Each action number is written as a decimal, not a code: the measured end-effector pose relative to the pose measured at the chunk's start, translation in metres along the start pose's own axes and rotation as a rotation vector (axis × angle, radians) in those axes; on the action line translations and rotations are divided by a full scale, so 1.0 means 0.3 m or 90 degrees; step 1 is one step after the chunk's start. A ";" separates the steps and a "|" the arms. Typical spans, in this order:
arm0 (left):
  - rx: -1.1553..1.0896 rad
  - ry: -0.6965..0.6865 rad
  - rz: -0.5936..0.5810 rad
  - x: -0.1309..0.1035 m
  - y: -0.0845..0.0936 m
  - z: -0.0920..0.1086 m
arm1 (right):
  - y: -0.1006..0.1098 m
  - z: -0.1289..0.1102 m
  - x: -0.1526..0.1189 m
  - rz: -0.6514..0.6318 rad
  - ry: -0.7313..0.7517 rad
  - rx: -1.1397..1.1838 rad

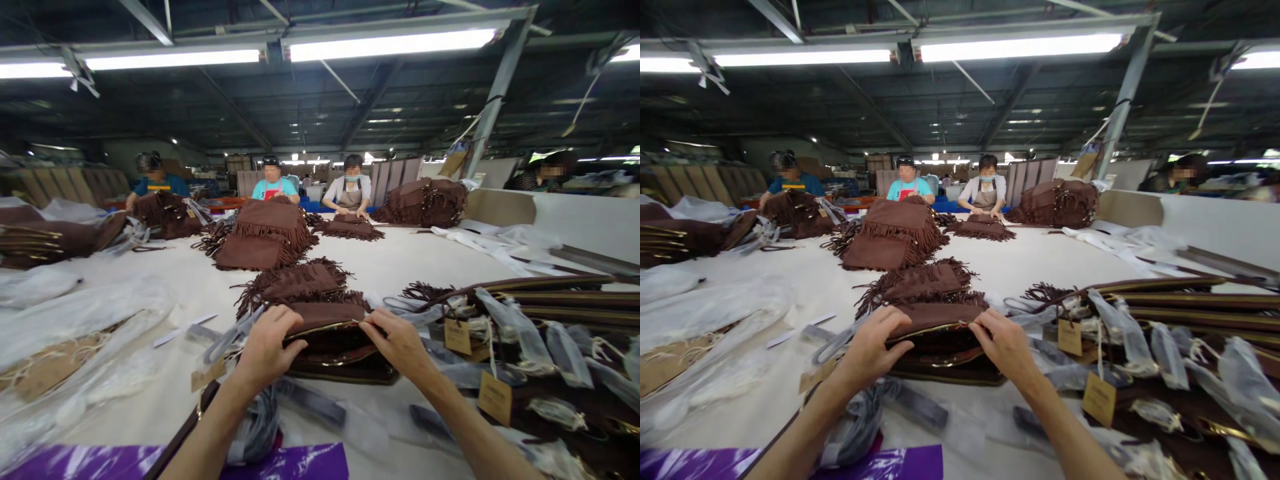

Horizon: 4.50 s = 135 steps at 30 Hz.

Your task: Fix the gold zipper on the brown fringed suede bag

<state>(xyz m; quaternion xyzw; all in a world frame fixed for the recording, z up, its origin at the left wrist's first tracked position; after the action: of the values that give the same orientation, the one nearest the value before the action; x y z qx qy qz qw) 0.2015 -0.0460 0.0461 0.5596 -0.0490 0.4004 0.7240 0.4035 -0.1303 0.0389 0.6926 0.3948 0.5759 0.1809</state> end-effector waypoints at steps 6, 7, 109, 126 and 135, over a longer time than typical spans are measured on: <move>-0.007 0.165 -0.108 -0.013 -0.085 -0.229 | -0.023 -0.001 -0.010 -0.016 0.010 -0.019; -0.014 0.183 -0.104 -0.012 -0.094 -0.254 | -0.029 -0.003 -0.013 -0.020 0.017 -0.032; -0.741 0.530 0.043 -0.085 -0.211 -0.469 | -0.538 -0.117 0.052 -0.341 -0.260 0.460; -0.623 0.475 0.080 -0.074 -0.178 -0.440 | -0.596 -0.185 0.086 -0.216 -0.246 0.508; -0.520 0.450 0.088 -0.059 -0.156 -0.420 | -0.503 -0.285 0.104 -0.171 -0.090 0.342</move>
<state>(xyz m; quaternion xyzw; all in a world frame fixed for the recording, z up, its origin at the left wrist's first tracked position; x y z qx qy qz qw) 0.1716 0.0493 -0.0457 0.0595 0.0089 0.5593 0.8268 0.2727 -0.0302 -0.0241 0.6959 0.6071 0.3723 0.0929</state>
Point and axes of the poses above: each hand's wrist, its own x-axis towards the middle knuckle, its own y-axis out of the back of the hand, z = x × y, the point moved 9 cm from there along x, towards the middle knuckle
